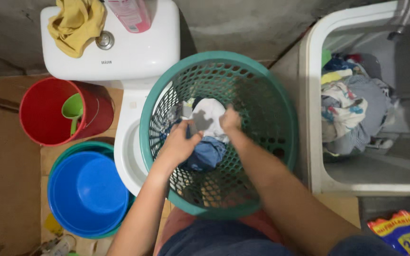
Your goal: The person opens several laundry detergent packets and pours them into a washing machine filled with water, then moves clothes from a laundry basket into the machine.
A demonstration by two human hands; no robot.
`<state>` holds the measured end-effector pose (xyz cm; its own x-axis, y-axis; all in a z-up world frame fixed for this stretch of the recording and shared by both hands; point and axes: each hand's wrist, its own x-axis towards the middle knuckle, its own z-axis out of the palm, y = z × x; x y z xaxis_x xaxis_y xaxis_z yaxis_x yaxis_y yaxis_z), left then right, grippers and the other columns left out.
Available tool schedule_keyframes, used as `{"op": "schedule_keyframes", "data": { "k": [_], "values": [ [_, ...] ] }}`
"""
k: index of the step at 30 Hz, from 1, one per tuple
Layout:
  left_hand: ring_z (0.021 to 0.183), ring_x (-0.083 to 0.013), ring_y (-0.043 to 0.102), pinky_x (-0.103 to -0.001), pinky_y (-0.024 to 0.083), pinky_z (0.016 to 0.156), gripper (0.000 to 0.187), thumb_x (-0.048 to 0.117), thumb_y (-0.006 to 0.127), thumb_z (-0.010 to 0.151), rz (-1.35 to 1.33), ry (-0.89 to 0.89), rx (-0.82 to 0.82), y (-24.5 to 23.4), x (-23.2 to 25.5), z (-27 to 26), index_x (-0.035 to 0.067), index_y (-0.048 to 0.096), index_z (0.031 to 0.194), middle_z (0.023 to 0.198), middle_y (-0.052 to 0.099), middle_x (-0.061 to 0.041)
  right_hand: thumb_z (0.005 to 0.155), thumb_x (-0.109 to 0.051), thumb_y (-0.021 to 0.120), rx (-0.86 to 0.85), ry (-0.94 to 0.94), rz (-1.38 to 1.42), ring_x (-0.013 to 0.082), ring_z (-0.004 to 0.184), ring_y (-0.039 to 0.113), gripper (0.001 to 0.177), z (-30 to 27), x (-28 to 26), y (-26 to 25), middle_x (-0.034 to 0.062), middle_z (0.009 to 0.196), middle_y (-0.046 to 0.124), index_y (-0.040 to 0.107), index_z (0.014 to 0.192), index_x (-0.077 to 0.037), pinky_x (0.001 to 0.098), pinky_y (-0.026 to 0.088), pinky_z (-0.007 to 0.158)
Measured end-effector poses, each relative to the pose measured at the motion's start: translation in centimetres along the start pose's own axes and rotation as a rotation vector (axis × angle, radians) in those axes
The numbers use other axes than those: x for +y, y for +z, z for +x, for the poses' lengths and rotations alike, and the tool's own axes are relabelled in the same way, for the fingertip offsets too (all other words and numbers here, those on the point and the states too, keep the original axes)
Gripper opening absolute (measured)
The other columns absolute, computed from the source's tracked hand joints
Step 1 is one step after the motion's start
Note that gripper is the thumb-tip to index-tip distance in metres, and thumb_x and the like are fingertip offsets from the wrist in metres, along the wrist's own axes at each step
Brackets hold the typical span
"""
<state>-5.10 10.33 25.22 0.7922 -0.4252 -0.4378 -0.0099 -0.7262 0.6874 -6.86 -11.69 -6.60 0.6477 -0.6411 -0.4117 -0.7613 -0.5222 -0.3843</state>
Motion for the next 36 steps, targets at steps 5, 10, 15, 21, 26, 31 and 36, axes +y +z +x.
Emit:
{"op": "schedule_keyframes", "data": {
  "k": [5,10,15,21,26,31,36],
  "values": [
    [0.13,-0.0467,0.05,-0.048,0.044,0.105,0.091,0.047,0.081,0.084,-0.065,0.139,0.073,1.5,0.9,2.1,-0.001,0.039,0.148,0.138,0.047,-0.036,0.083,-0.003,0.063,-0.242,-0.222,0.83,0.0217,0.08,0.069,0.029,-7.1,-3.4,-12.7,0.0122,0.091,0.076,0.078,0.107,0.001,0.036,0.054,0.069],
    [0.127,-0.023,0.06,-0.047,0.053,0.101,0.074,0.054,0.056,0.091,-0.985,-0.075,-0.417,4.0,9.4,4.0,0.017,0.035,0.151,0.144,0.055,-0.008,0.087,-0.002,0.059,-0.227,-0.377,1.273,0.0134,0.086,0.066,0.03,-19.0,-2.0,-32.4,0.0031,0.098,0.072,0.069,0.114,0.001,0.028,0.054,0.076],
    [0.12,-0.0284,0.06,-0.043,0.049,0.101,0.057,0.041,0.057,0.114,-0.981,0.494,-0.864,10.5,24.7,3.0,-0.002,0.059,0.15,0.141,0.062,-0.022,0.092,0.0,0.068,0.077,-0.319,1.194,0.0176,0.101,0.066,0.039,-24.6,3.2,-42.1,0.0127,0.117,0.067,0.06,0.129,0.004,0.0307,0.057,0.083],
    [0.14,-0.0457,0.048,-0.044,0.041,0.112,0.051,0.024,0.058,0.104,-0.329,1.065,-0.116,14.8,31.7,0.8,0.005,0.052,0.151,0.148,0.051,-0.032,0.086,0.003,0.055,0.77,-0.154,1.224,0.0139,0.099,0.062,0.063,-19.0,11.6,-43.2,0.0075,0.117,0.064,0.037,0.146,-0.006,0.0267,0.053,0.081],
    [0.133,-0.0341,0.061,-0.039,0.047,0.111,0.055,-0.002,0.043,0.095,-0.359,0.728,-0.16,15.2,23.4,4.9,0.007,0.051,0.149,0.142,0.062,-0.023,0.095,-0.001,0.062,0.757,-0.14,0.867,0.0161,0.098,0.063,0.05,-18.4,13.4,-40.8,0.0067,0.108,0.066,0.046,0.142,0.001,0.0263,0.051,0.086],
    [0.134,-0.0304,0.059,-0.035,0.046,0.111,0.065,-0.017,0.035,0.083,-0.65,0.591,-0.084,8.5,11.3,6.5,0.002,0.052,0.143,0.142,0.061,-0.023,0.103,-0.016,0.063,0.224,-0.468,1.093,0.0139,0.093,0.065,0.028,-15.1,6.1,-31.7,-0.0001,0.102,0.068,0.063,0.129,-0.005,0.0271,0.054,0.085],
    [0.127,-0.0381,0.064,-0.041,0.048,0.106,0.052,-0.01,0.045,0.088,-0.117,0.448,0.248,1.0,2.3,1.2,0.004,0.06,0.136,0.134,0.067,-0.025,0.088,-0.021,0.069,-0.269,-0.429,0.508,0.0189,0.1,0.072,0.04,-8.6,0.8,-13.3,0.0111,0.109,0.077,0.068,0.126,-0.009,0.0341,0.056,0.089]
  ]
}}
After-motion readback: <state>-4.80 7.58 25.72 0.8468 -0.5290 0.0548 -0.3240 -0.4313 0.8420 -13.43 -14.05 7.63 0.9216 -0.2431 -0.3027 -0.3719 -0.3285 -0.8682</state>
